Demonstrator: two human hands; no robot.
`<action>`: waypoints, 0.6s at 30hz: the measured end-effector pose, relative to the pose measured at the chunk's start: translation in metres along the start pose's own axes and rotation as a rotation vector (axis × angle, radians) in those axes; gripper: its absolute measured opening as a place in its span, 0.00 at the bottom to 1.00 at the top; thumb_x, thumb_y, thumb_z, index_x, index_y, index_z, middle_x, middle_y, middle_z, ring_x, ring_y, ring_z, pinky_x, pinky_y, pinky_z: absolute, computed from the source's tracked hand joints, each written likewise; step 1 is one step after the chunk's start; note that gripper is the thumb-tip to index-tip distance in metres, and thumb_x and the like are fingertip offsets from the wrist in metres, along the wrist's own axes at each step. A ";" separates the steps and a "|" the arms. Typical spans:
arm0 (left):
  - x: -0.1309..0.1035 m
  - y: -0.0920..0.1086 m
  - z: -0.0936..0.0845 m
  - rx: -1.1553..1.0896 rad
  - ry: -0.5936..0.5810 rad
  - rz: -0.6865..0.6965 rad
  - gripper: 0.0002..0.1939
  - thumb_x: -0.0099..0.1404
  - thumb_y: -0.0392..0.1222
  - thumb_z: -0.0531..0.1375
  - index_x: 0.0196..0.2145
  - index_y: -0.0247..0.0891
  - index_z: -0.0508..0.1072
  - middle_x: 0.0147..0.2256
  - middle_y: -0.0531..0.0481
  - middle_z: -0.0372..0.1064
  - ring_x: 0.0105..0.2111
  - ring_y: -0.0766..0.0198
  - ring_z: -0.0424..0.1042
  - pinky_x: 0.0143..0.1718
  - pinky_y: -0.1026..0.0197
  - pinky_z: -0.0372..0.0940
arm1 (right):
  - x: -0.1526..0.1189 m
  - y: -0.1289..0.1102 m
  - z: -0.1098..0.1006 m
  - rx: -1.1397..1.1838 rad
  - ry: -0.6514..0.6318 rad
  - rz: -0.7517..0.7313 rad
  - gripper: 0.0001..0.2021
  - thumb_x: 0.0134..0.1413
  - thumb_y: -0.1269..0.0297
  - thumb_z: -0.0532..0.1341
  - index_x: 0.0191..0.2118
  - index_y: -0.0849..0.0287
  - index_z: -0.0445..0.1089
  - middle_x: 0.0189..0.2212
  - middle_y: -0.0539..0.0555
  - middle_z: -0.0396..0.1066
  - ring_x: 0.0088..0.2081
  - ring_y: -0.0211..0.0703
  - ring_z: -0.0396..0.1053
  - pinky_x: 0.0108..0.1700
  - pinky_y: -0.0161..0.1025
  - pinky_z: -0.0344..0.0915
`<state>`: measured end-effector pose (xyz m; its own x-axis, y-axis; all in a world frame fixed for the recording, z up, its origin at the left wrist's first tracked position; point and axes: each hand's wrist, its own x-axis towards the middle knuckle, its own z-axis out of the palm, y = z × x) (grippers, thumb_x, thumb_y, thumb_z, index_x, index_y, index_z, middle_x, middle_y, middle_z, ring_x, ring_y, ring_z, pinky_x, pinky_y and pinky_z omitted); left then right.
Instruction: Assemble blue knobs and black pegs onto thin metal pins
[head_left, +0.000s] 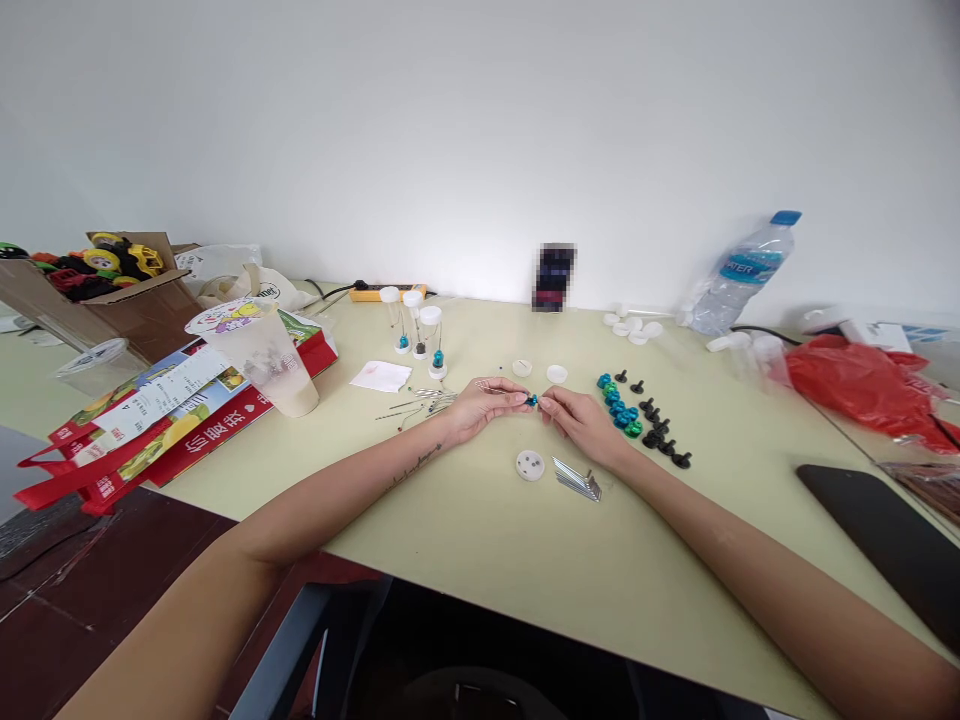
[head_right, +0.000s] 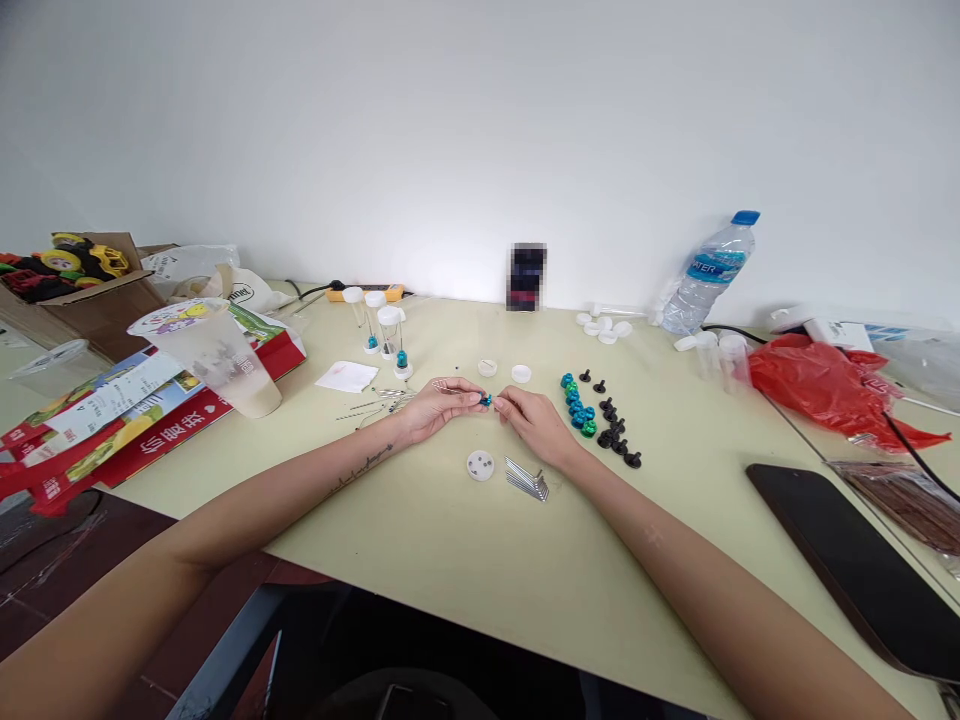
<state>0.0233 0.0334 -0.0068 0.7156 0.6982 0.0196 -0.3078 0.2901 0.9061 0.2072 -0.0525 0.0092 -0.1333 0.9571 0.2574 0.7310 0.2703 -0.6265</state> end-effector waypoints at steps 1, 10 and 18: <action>0.000 0.000 0.000 -0.005 0.005 0.000 0.14 0.47 0.38 0.71 0.32 0.30 0.77 0.33 0.46 0.75 0.36 0.62 0.76 0.53 0.52 0.63 | 0.000 0.000 0.000 0.008 0.013 0.002 0.16 0.63 0.52 0.49 0.32 0.56 0.64 0.22 0.49 0.67 0.23 0.39 0.62 0.28 0.37 0.56; 0.000 0.000 0.000 -0.015 -0.006 -0.012 0.14 0.48 0.38 0.71 0.34 0.30 0.76 0.32 0.46 0.75 0.36 0.61 0.76 0.50 0.53 0.66 | 0.000 0.001 0.002 0.040 0.031 -0.013 0.10 0.60 0.55 0.53 0.36 0.55 0.62 0.24 0.48 0.67 0.22 0.38 0.61 0.28 0.37 0.56; 0.000 0.001 0.001 0.008 -0.015 -0.002 0.14 0.47 0.37 0.71 0.32 0.30 0.77 0.32 0.47 0.75 0.36 0.62 0.75 0.53 0.51 0.64 | 0.000 0.000 0.001 0.041 -0.023 -0.015 0.21 0.65 0.50 0.45 0.30 0.56 0.65 0.19 0.48 0.63 0.23 0.40 0.62 0.30 0.37 0.57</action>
<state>0.0235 0.0330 -0.0057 0.7258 0.6875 0.0246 -0.3018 0.2861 0.9094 0.2070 -0.0526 0.0086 -0.1601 0.9548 0.2505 0.7008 0.2886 -0.6523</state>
